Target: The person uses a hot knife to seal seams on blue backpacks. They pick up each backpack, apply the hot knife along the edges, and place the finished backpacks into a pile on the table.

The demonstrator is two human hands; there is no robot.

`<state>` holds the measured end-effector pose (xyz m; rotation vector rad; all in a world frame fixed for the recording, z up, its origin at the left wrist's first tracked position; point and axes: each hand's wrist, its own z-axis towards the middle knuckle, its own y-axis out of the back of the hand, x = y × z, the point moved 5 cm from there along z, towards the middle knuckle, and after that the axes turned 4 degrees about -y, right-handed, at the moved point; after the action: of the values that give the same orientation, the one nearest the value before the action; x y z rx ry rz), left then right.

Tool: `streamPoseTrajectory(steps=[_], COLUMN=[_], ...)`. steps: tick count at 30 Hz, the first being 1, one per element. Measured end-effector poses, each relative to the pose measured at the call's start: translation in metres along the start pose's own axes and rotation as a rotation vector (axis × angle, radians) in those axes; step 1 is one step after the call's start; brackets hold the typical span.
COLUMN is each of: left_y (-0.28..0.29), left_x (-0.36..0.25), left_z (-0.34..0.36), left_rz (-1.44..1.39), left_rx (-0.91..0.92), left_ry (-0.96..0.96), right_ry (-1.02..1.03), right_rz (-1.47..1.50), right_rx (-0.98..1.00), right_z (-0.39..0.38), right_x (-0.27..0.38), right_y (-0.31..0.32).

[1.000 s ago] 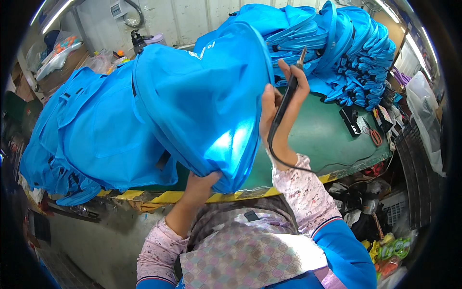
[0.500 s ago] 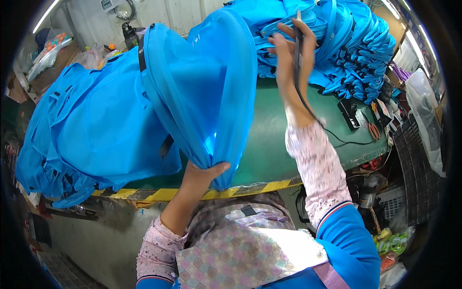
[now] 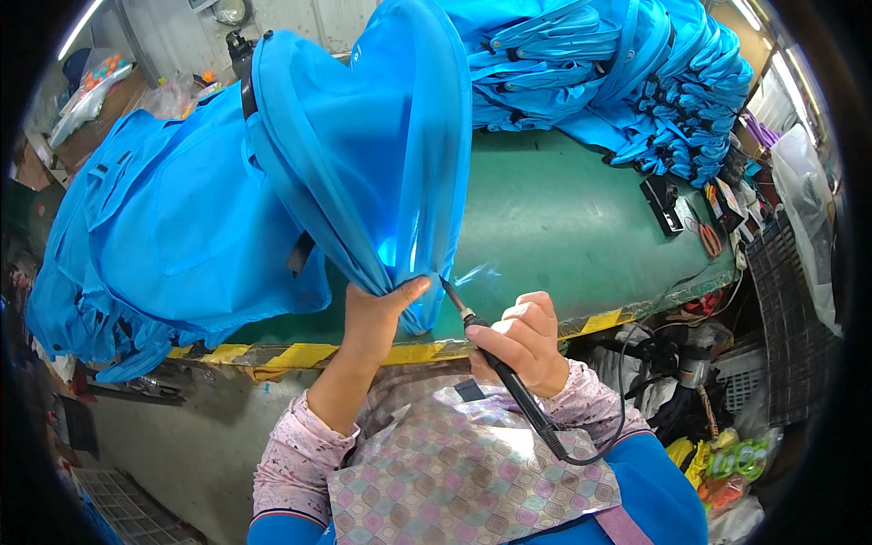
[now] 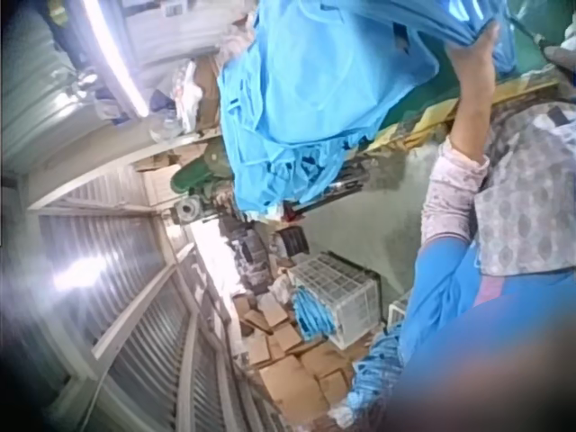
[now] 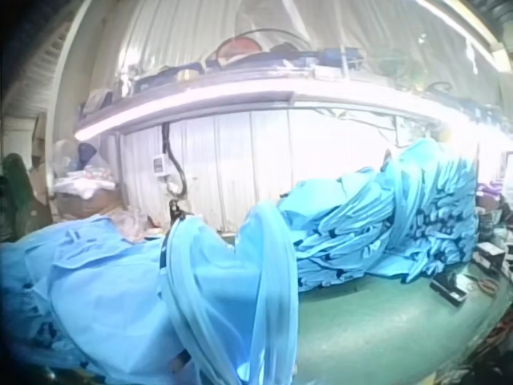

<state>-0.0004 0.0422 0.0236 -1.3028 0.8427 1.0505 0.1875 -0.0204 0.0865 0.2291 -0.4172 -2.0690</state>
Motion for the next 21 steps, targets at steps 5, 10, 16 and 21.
streamPoseTrajectory(steps=[5, 10, 16, 21], left_y=[-0.005, -0.010, -0.015, 0.002], left_x=[-0.001, -0.005, -0.013, -0.007], left_z=[0.000, -0.002, -0.004, -0.011], left_rz=[0.000, 0.091, 0.083, 0.186], left_rx=[-0.012, -0.006, -0.015, -0.025], left_ry=[-0.033, -0.019, -0.063, 0.006], right_ry=[0.053, -0.165, -0.301, 0.047], right_rz=[-0.028, 0.117, 0.368, 0.077], right_rx=[0.010, 0.017, -0.009, 0.099], right_z=[-0.003, 0.004, 0.027, 0.053], right_x=[-0.001, -0.019, -0.024, -0.047], right_y=[-0.004, -0.002, 0.014, -0.034])
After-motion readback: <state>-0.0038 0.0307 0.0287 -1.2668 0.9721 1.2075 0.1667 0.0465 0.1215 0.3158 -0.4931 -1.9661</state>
